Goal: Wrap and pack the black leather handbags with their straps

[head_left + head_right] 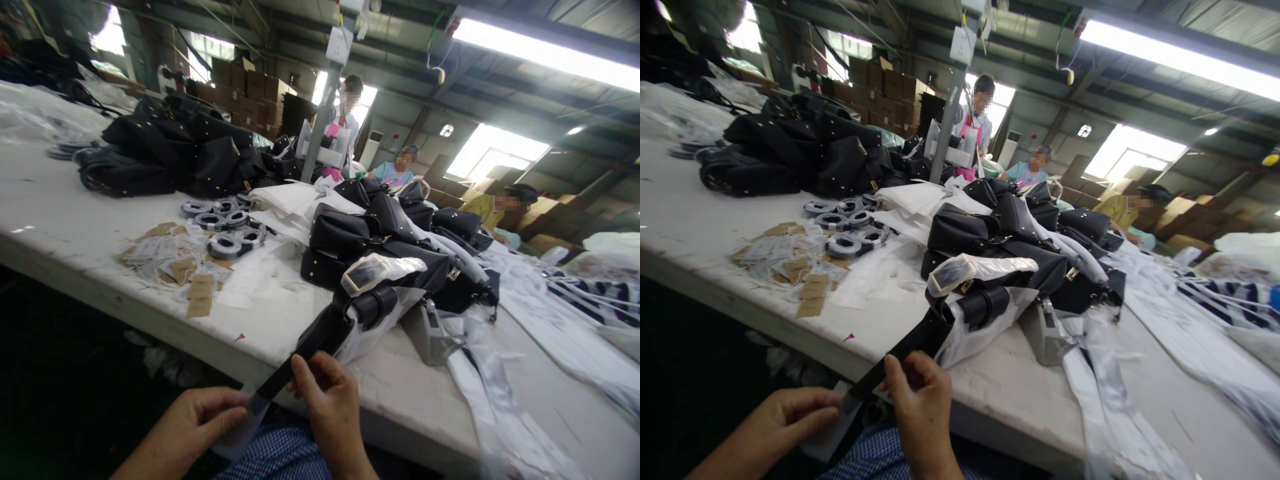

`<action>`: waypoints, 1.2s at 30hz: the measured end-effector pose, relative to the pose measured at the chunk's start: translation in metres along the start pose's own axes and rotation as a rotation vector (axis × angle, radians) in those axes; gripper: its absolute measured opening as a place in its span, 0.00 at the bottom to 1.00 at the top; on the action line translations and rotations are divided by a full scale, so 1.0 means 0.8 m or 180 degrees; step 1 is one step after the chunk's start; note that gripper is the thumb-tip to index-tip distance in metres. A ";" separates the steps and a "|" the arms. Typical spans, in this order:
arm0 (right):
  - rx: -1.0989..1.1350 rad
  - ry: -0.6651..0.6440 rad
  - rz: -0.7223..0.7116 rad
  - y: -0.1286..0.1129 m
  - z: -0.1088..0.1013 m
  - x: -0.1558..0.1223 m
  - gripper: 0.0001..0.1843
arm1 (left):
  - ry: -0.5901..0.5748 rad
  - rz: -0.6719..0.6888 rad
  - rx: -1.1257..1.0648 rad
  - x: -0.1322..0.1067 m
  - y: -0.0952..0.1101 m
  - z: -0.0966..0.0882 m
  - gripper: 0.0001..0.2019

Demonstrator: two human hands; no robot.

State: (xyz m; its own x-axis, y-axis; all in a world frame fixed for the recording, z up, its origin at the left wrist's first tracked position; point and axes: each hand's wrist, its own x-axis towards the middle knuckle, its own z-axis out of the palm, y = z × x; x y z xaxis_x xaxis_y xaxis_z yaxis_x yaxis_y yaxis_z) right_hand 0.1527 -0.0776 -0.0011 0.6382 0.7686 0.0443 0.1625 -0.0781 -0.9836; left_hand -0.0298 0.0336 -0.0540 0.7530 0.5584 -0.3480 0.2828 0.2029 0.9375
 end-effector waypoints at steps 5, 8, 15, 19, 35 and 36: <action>-0.0197 -0.0010 -0.0110 0.005 -0.005 0.005 0.22 | -0.0137 0.0114 -0.0177 0.022 0.020 0.012 0.25; -0.0230 0.0111 -0.0235 0.010 -0.011 0.005 0.20 | -0.0195 0.0190 -0.0071 0.033 0.044 0.026 0.25; 0.0181 0.0282 -0.0189 0.032 -0.022 -0.012 0.24 | -0.0082 0.0348 -0.0371 0.060 0.089 0.058 0.23; 0.0314 0.0244 -0.0104 0.043 -0.017 -0.019 0.27 | -0.0049 0.0360 -0.0704 0.072 0.105 0.071 0.24; 0.0700 0.0176 0.0245 -0.017 -0.013 0.022 0.23 | -0.0015 0.0958 -0.0103 0.091 0.164 0.068 0.20; 0.0675 0.0196 0.0266 -0.017 -0.012 0.023 0.24 | -0.0004 0.1018 -0.0085 0.093 0.165 0.067 0.21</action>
State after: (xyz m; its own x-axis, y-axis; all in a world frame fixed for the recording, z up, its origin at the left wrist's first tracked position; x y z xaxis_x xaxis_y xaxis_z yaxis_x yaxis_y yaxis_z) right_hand 0.1694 -0.0689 0.0150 0.6885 0.7244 -0.0346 -0.0504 0.0002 -0.9987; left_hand 0.0956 0.0586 0.0436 0.8019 0.5964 -0.0357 0.0160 0.0383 0.9991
